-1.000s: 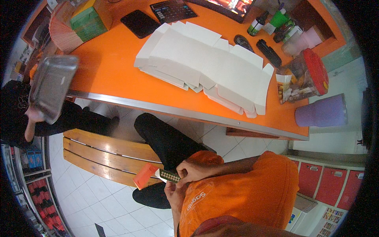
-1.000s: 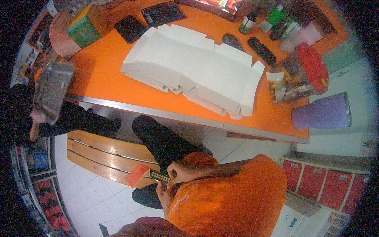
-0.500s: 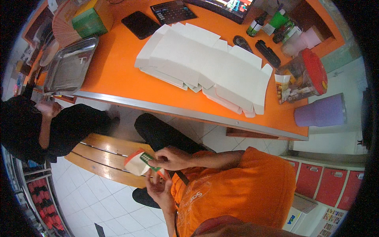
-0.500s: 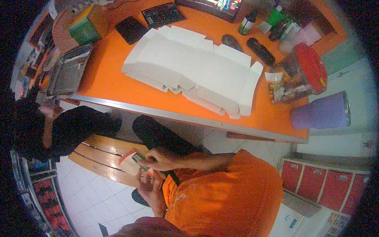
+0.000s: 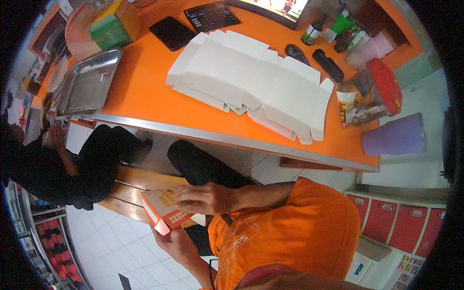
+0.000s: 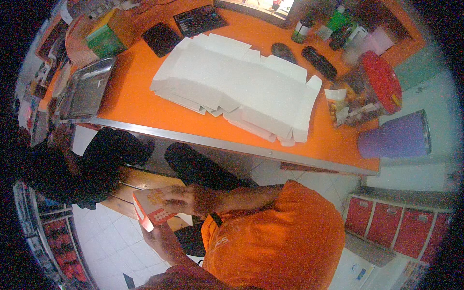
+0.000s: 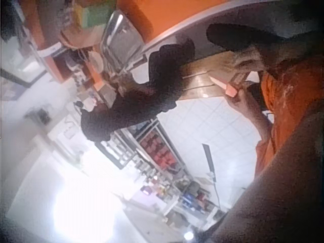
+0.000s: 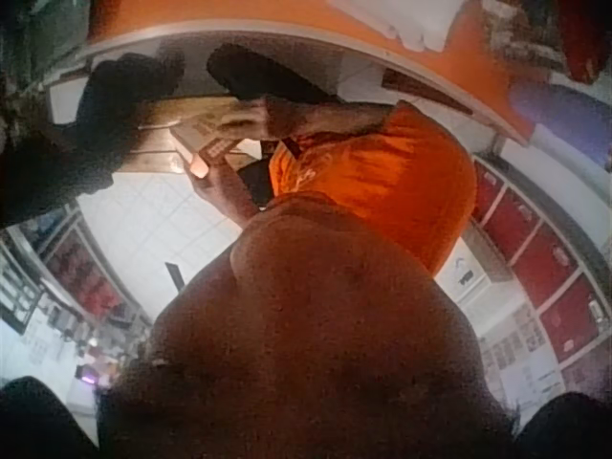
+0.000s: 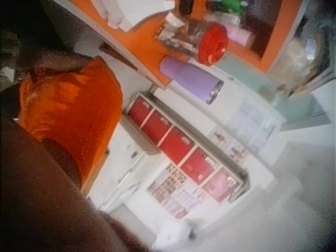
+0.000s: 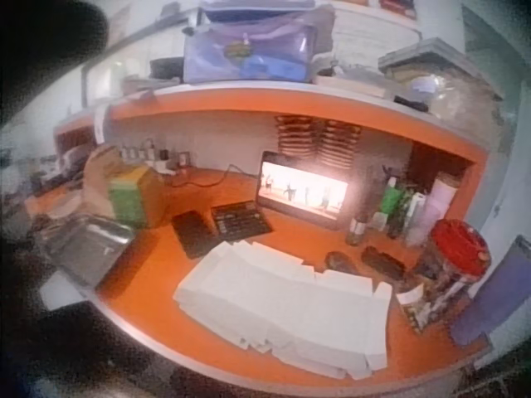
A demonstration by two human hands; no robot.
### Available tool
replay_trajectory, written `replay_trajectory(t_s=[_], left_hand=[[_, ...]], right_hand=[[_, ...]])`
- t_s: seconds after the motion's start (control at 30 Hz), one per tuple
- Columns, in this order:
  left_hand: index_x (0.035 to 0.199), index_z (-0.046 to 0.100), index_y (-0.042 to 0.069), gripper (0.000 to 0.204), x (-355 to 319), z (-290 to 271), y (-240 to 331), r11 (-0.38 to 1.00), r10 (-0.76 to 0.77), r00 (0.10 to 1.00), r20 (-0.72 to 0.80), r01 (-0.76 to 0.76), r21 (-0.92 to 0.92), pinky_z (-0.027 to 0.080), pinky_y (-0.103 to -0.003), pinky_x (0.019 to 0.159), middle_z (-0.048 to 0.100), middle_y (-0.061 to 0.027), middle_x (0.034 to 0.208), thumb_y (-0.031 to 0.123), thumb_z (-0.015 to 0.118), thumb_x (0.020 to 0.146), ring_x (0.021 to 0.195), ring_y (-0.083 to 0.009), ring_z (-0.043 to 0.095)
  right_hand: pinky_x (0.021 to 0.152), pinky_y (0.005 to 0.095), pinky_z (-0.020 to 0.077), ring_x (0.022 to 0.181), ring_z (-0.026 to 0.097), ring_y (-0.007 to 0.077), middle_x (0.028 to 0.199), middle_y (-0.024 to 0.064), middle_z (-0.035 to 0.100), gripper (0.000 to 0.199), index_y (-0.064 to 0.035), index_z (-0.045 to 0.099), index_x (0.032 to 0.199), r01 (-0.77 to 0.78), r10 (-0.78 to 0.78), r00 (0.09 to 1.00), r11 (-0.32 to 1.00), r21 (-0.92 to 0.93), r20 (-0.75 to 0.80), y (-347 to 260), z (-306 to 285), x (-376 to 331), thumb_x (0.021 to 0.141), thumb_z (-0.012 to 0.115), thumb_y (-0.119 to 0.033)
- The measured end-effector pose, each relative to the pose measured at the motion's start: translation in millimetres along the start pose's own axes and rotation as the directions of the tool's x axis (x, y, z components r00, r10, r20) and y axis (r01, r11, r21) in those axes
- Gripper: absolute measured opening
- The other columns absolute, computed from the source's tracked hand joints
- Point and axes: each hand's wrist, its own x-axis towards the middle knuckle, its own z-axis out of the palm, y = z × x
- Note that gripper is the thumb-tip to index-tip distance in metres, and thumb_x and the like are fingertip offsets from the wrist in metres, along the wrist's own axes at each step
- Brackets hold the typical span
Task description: The person assembles small, flat-packed cardboard boxes by folding the flaps and tucking the tabs into slots. The person works at a counter, repeatedly picking up a flat piece, folding it into a box shape, and placing the finished box on the counter.
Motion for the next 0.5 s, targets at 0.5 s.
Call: replay_trajectory(t_s=[0.5], left_hand=[[0.126,0.051,-0.005,0.037,1.8,7.7,18.0,0.809,-0.237,0.970,-0.049,0.170,-0.563,0.053,-0.030,0.085,0.063,-0.0147,0.115,0.021,0.056,0.100,0.100,-0.0192,0.064]], right_hand=[[0.078,0.0341,0.0613,0.104,0.066,0.0281,0.114,0.0136,0.063,0.033,-0.0058,0.067,0.114,0.175,-0.174,0.985,0.965,-0.195,0.020,-2.2,-11.2,10.4,0.082,0.066,-0.014]])
